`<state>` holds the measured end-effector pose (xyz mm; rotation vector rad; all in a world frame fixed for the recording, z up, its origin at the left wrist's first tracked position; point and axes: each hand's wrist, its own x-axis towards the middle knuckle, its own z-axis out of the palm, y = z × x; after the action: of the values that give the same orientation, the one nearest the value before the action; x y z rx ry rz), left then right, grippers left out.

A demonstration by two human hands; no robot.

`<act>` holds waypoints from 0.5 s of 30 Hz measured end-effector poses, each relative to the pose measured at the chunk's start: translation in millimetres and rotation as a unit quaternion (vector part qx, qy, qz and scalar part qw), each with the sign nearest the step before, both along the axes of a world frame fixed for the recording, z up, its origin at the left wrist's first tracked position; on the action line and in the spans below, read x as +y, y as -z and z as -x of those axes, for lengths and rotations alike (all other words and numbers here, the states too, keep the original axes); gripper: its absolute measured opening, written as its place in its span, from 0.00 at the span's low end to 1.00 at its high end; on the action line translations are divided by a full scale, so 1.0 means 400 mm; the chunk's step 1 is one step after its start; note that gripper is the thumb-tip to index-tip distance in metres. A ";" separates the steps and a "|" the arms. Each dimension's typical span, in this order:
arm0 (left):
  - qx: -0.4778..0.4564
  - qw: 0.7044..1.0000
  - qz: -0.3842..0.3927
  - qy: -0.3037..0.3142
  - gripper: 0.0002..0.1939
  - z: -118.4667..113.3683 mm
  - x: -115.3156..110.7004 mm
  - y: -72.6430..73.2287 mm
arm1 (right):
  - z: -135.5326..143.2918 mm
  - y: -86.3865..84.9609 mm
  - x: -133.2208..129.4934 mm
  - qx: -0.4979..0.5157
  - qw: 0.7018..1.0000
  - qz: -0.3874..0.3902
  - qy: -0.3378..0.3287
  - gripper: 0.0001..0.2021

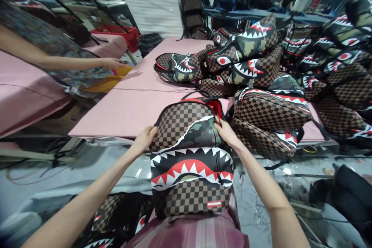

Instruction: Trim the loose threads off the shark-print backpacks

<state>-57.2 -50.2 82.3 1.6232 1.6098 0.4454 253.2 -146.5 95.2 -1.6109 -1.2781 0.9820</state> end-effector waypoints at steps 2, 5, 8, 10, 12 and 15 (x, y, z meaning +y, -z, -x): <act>0.028 0.983 -0.182 0.014 0.25 0.002 -0.017 -0.026 | -0.002 -0.012 -0.023 0.077 0.994 0.060 -0.040 0.20; 0.015 0.874 -0.476 0.095 0.28 -0.020 -0.068 -0.057 | 0.006 -0.018 -0.064 0.176 0.976 0.111 -0.060 0.19; 0.047 0.755 -0.604 0.250 0.36 -0.070 -0.126 -0.037 | 0.014 -0.017 -0.083 0.287 0.952 0.101 -0.011 0.20; 0.087 0.736 -0.591 0.318 0.40 -0.116 -0.148 0.008 | 0.015 -0.013 -0.082 0.335 0.938 0.087 0.034 0.20; 0.124 0.747 -0.559 0.338 0.46 -0.166 -0.150 0.055 | 0.015 -0.009 -0.076 0.370 0.923 0.089 0.054 0.19; 0.136 0.750 -0.551 0.340 0.53 -0.232 -0.127 0.087 | 0.013 -0.008 -0.069 0.412 0.901 0.113 0.081 0.16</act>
<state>35.6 -101.1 47.5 3.1109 0.7152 0.8644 248.0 -174.1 98.3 -1.1991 -0.4508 1.5189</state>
